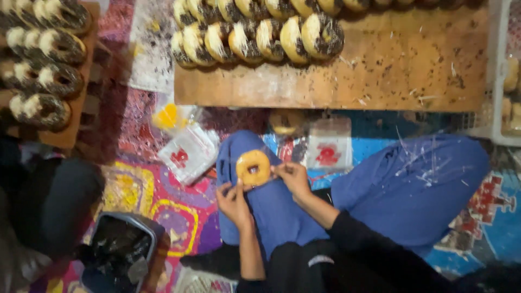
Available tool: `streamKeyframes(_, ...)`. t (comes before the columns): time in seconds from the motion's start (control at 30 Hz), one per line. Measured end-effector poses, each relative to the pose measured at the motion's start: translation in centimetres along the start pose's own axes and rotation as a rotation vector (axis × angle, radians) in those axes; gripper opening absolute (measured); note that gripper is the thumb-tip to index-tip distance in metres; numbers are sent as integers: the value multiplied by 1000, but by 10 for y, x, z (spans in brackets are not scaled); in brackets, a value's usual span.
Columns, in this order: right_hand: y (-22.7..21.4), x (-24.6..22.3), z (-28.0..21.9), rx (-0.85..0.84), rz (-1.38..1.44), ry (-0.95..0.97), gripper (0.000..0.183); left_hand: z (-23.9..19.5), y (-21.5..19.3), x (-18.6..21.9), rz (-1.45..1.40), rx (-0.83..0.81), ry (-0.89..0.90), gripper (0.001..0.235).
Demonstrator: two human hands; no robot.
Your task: The person sits on a floor mat and individually places chocolate-topped pastries into clear plastic bags. They pick each pastry from a wooden board, insert it into a bag, and place the sealed bag into a white crate. The process is repeated continuously throughout the clip.
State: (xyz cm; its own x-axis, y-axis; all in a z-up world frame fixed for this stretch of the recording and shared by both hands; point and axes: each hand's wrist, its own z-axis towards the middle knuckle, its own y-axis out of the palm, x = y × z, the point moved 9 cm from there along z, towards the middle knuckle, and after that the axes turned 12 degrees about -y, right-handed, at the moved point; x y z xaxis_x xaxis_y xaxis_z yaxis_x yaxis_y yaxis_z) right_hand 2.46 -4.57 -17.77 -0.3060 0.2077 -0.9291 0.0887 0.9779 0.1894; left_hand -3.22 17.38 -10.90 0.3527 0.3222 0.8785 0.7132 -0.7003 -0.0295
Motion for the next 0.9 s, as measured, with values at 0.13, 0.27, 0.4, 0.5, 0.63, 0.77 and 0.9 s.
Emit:
streamKeyframes(0.13, -1, -13, 20, 19, 240, 51, 13, 26, 32, -12, -129, -144, -67, 36)
streamKeyframes(0.27, -39, -31, 65, 229, 332, -66, 16, 50, 107, -42, -133, -185, -53, 35)
streamKeyframes(0.4, -85, -49, 132, 300, -61, -444, 15, 74, 165, -56, -152, -167, 98, 38)
streamKeyframes(0.5, -107, -37, 157, 379, -438, -491, 15, 52, 186, -24, 470, 19, 584, 41)
streamKeyframes(0.63, -113, -20, 178, 400, -644, -473, 17, 51, 190, -23, 444, -48, 300, 32)
streamKeyframes(0.77, -118, -15, 180, 244, -633, -526, 20, 22, 200, 7, 615, -50, 444, 30)
streamKeyframes(0.9, -166, -24, 167, 107, -477, -451, 33, -10, 215, 33, 868, 49, 746, 34)
